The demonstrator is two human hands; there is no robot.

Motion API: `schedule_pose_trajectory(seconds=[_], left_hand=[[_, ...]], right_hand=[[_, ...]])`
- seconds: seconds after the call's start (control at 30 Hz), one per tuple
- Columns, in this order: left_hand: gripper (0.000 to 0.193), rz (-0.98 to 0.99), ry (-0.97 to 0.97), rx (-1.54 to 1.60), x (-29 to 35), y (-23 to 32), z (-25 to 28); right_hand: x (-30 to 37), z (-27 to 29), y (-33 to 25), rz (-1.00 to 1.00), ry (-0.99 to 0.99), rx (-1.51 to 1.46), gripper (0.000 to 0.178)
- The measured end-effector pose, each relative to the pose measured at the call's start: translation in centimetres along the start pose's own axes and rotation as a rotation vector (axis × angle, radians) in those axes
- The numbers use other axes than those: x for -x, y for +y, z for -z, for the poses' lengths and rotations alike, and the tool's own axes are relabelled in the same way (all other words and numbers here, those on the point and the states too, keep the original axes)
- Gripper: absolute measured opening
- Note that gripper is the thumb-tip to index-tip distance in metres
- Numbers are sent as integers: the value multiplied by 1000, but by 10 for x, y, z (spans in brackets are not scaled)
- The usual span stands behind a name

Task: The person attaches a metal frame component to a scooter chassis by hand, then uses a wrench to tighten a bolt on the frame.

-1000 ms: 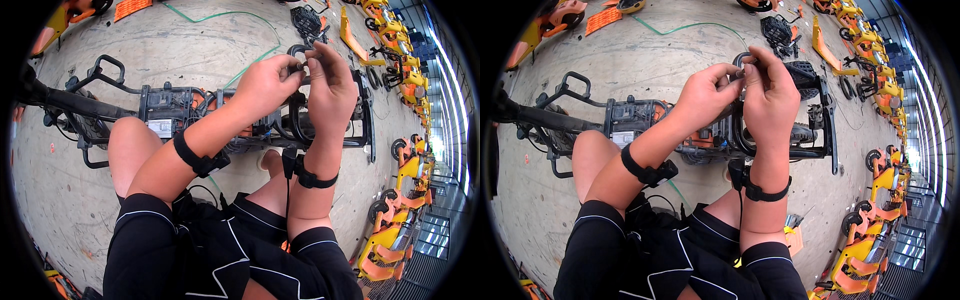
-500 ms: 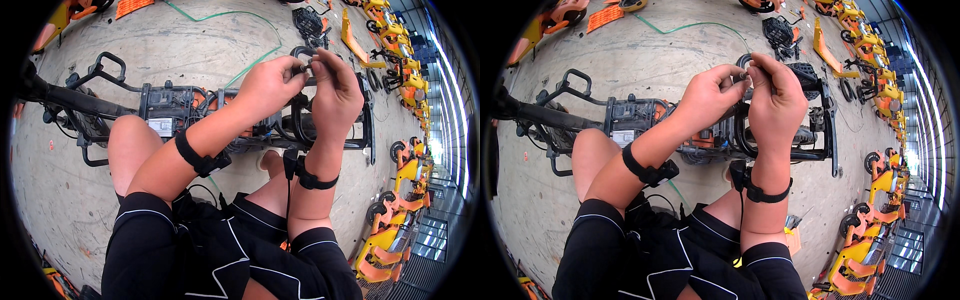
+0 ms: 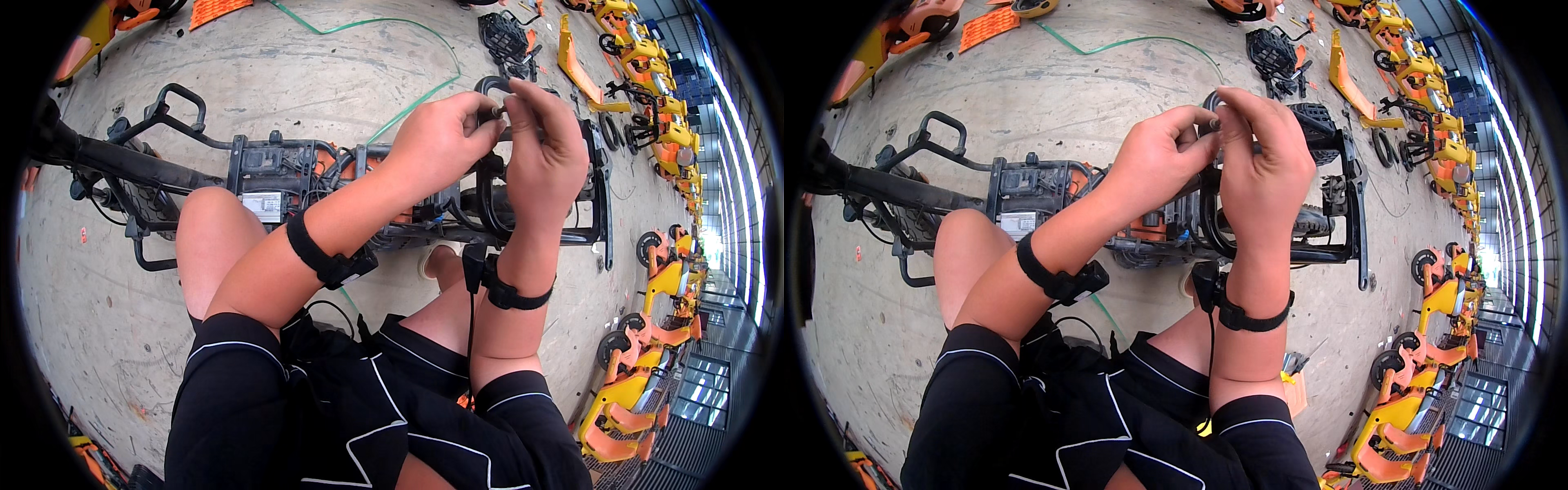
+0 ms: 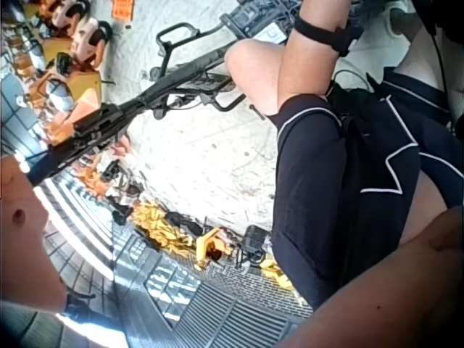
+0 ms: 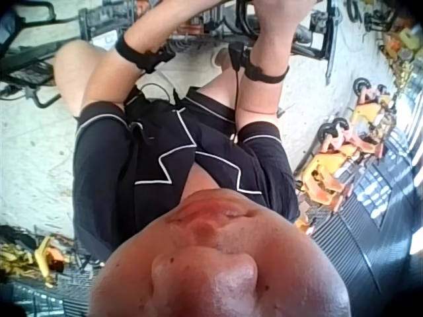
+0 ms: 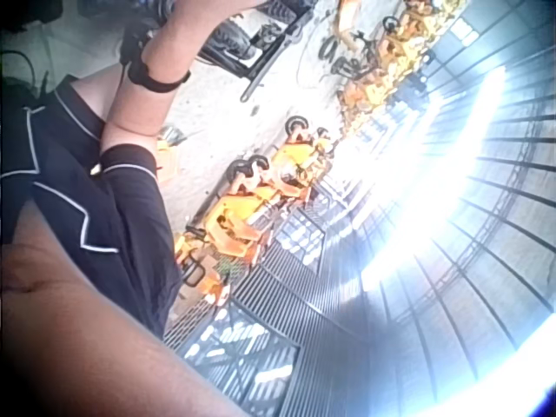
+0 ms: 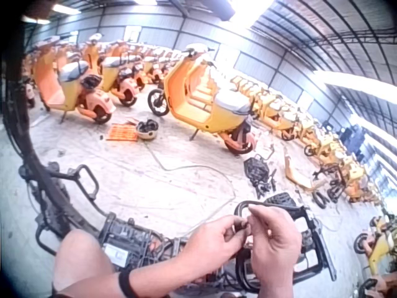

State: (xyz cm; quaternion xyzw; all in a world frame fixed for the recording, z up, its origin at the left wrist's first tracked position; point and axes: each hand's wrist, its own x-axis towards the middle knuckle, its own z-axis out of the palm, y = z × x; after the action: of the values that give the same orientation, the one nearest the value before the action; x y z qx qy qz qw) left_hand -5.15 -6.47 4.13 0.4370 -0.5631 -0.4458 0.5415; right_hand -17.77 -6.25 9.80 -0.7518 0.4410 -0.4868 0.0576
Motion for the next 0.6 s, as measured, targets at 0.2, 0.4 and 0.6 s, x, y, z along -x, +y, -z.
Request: schedule_pose_trajectory(seconds=[0.2, 0.4, 0.6], left_hand=[[29, -16, -2, 6, -1, -1, 0], [28, 2, -3, 15, -1, 0, 0], [26, -31, -5, 24, 1, 1, 0]], right_hand=[[1, -6, -3, -139, 80, -228, 19], [-1, 0, 1, -103, -14, -52, 19], [1, -7, -3, -152, 90, -256, 21]])
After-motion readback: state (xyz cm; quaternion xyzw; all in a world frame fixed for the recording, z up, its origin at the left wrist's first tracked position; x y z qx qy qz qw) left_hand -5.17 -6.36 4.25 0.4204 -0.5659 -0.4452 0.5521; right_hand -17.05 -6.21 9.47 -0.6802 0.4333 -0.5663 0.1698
